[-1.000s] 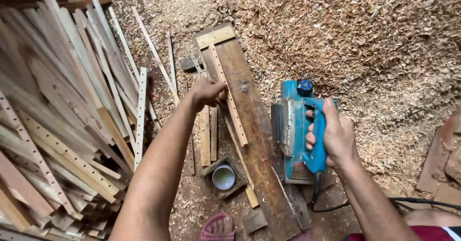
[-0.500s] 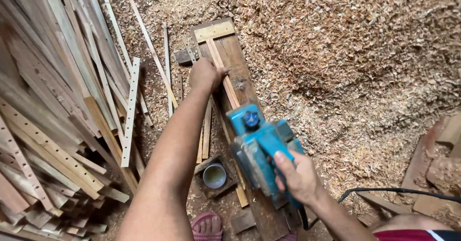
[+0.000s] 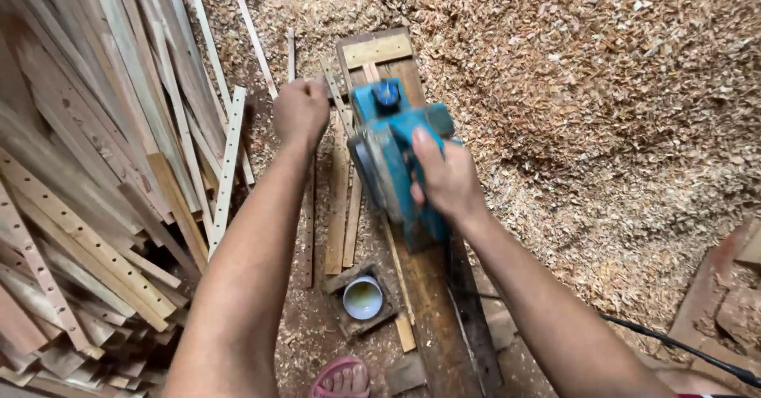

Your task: Using an electric hand planer to smooth and thin down wooden strips on a makeshift workbench at ground level.

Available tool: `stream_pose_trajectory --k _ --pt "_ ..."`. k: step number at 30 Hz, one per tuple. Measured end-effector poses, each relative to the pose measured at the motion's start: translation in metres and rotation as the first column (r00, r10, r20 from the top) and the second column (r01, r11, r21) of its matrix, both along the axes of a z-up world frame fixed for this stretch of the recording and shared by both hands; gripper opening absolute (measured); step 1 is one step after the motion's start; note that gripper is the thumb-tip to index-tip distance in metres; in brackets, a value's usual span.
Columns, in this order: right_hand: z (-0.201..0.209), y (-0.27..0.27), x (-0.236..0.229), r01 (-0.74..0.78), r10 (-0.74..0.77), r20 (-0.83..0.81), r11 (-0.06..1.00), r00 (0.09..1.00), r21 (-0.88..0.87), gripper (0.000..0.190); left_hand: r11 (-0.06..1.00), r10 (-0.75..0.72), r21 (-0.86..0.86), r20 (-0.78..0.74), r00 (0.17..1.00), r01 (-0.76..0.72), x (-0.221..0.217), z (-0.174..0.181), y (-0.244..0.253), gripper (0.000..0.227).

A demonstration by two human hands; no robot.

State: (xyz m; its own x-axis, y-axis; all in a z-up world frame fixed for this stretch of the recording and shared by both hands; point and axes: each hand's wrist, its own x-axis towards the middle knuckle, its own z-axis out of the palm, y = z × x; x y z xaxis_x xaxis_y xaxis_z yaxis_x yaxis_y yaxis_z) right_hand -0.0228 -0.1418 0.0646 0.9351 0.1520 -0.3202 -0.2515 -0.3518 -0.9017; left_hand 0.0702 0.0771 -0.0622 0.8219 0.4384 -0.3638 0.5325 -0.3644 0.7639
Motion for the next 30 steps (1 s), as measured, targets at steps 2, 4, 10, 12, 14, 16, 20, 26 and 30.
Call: stream_pose_trajectory --k 2,4,10,12,14,16,20,26,30 --pt "0.0 0.015 0.036 0.021 -0.02 0.015 0.999 1.0 -0.027 0.064 1.0 0.009 0.018 -0.024 1.0 -0.008 -0.006 -0.002 0.014 0.044" --pt "-0.001 0.031 0.065 0.042 -0.041 0.027 0.998 0.999 -0.053 0.069 0.999 0.018 0.037 -0.051 0.999 -0.016 -0.019 -0.001 0.022 0.041" --pt "0.002 0.056 0.113 0.093 -0.104 0.139 0.992 0.985 0.083 0.058 0.987 -0.139 0.044 -0.221 0.965 0.152 -0.056 0.035 -0.011 0.024" --pt "-0.002 0.048 0.116 0.209 -0.225 0.111 0.968 0.968 0.142 0.063 0.966 -0.235 0.062 -0.197 0.952 0.251 -0.06 0.04 -0.03 0.02" --pt "0.02 0.026 0.08 0.288 -0.296 0.033 0.945 0.955 0.153 0.061 0.955 -0.264 0.08 -0.216 0.94 0.287 -0.065 0.051 -0.047 0.021" --pt "0.035 0.004 0.041 0.369 -0.366 -0.045 0.917 0.929 0.151 0.061 0.942 -0.296 0.091 -0.237 0.925 0.324 -0.071 0.055 -0.065 0.023" --pt "0.026 -0.054 -0.02 0.672 -0.657 -0.144 0.731 0.74 0.119 0.065 0.751 -0.542 0.295 -0.238 0.806 0.591 -0.065 0.028 -0.106 0.043" --pt "-0.06 -0.141 -0.054 0.889 -0.824 -0.346 0.371 0.449 0.269 0.072 0.752 -0.638 0.06 -0.185 0.748 0.656 -0.069 0.012 -0.125 0.035" --pt "-0.043 -0.131 -0.072 0.906 -0.84 -0.383 0.266 0.385 0.328 0.073 0.694 -0.72 -0.152 -0.149 0.678 0.704 -0.089 0.048 -0.123 0.037"
